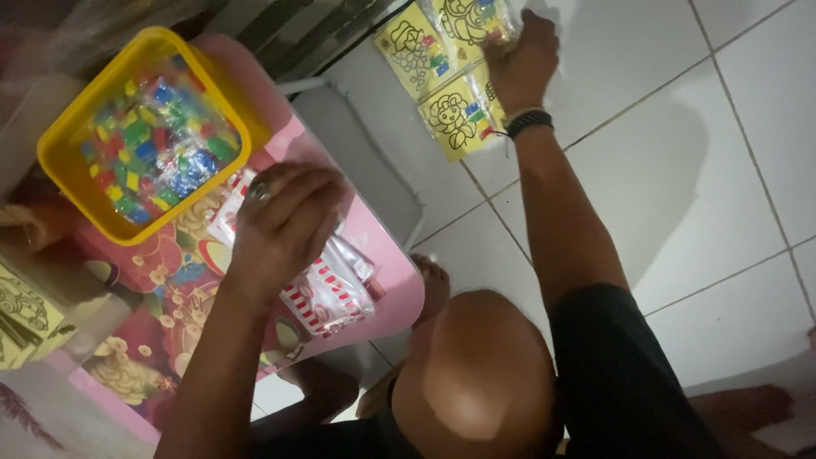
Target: The person sits on the floor and packs small colorful candies into clear plastic bags. They place a yellow paper insert with a cartoon design into each bag, add candies from a yellow container, and then seal the bags. The finished packages are placed on the floor to the right.
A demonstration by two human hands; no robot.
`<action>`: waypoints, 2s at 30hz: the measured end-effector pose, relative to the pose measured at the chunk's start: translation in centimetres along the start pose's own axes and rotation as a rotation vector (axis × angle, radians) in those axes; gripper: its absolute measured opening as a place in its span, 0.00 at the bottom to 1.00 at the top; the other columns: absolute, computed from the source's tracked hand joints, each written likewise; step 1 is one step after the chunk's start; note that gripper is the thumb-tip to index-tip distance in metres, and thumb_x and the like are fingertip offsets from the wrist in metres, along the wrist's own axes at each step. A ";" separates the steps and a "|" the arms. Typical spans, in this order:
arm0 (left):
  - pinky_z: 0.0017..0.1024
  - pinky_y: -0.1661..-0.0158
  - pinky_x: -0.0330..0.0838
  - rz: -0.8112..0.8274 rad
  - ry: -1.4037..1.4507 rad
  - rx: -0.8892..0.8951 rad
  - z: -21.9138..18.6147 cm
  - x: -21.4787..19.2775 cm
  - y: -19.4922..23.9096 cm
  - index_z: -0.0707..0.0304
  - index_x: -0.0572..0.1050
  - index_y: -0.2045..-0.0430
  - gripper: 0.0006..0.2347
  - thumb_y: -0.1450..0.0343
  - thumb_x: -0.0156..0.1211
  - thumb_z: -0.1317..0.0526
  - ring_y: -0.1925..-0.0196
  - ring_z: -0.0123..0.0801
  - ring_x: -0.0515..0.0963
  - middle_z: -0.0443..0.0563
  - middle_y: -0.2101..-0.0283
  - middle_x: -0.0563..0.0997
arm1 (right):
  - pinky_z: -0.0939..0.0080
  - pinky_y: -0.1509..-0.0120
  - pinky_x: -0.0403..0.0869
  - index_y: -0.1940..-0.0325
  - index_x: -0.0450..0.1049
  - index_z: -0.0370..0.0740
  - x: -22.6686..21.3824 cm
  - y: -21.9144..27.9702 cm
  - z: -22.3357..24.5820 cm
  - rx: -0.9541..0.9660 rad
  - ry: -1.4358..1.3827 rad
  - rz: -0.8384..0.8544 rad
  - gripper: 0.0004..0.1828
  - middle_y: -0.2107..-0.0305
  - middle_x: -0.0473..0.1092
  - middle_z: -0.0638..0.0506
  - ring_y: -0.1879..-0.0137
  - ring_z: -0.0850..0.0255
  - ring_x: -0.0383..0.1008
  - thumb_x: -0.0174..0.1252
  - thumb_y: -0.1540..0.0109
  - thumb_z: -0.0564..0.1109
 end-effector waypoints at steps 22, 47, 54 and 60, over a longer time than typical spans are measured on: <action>0.39 0.49 0.69 0.107 0.060 -0.054 3.4 5.5 -2.6 0.66 0.77 0.59 0.06 0.27 0.57 0.72 0.57 0.43 0.82 0.53 0.55 0.84 | 0.29 0.42 0.61 0.37 0.70 0.50 3.1 -1.2 5.5 -0.078 0.280 0.085 0.38 0.47 0.65 0.37 0.39 0.36 0.62 0.77 0.48 0.56; 0.44 0.76 0.67 -0.060 -0.141 -0.097 1.2 -10.5 8.8 0.66 0.73 0.64 0.02 0.25 0.58 0.72 0.70 0.49 0.76 0.56 0.64 0.76 | 0.52 0.51 0.77 0.37 0.80 0.20 -28.7 6.2 25.2 -0.823 -0.214 0.274 0.08 0.49 0.78 0.33 0.53 0.47 0.78 0.63 0.19 0.30; 0.42 0.60 0.71 -0.003 0.122 -0.409 3.2 -15.6 20.9 0.70 0.78 0.58 0.05 0.23 0.63 0.67 0.60 0.48 0.80 0.57 0.61 0.82 | 0.46 0.57 0.72 0.46 0.82 0.33 -24.9 14.1 41.0 -0.957 0.053 0.518 0.12 0.56 0.80 0.41 0.60 0.48 0.78 0.65 0.27 0.45; 0.49 0.59 0.73 0.031 0.051 -0.387 2.5 -14.2 21.0 0.72 0.79 0.55 0.12 0.26 0.66 0.61 0.56 0.57 0.82 0.66 0.55 0.83 | 0.46 0.66 0.75 0.47 0.82 0.40 -14.5 19.2 41.5 -1.084 0.183 0.488 0.15 0.58 0.77 0.45 0.57 0.46 0.77 0.60 0.37 0.37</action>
Point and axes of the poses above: each hand's wrist, its own y-axis away from the middle knuckle, its own x-axis out of the palm, z = x × y, the point moved 8 cm from there along -y, towards the middle knuckle
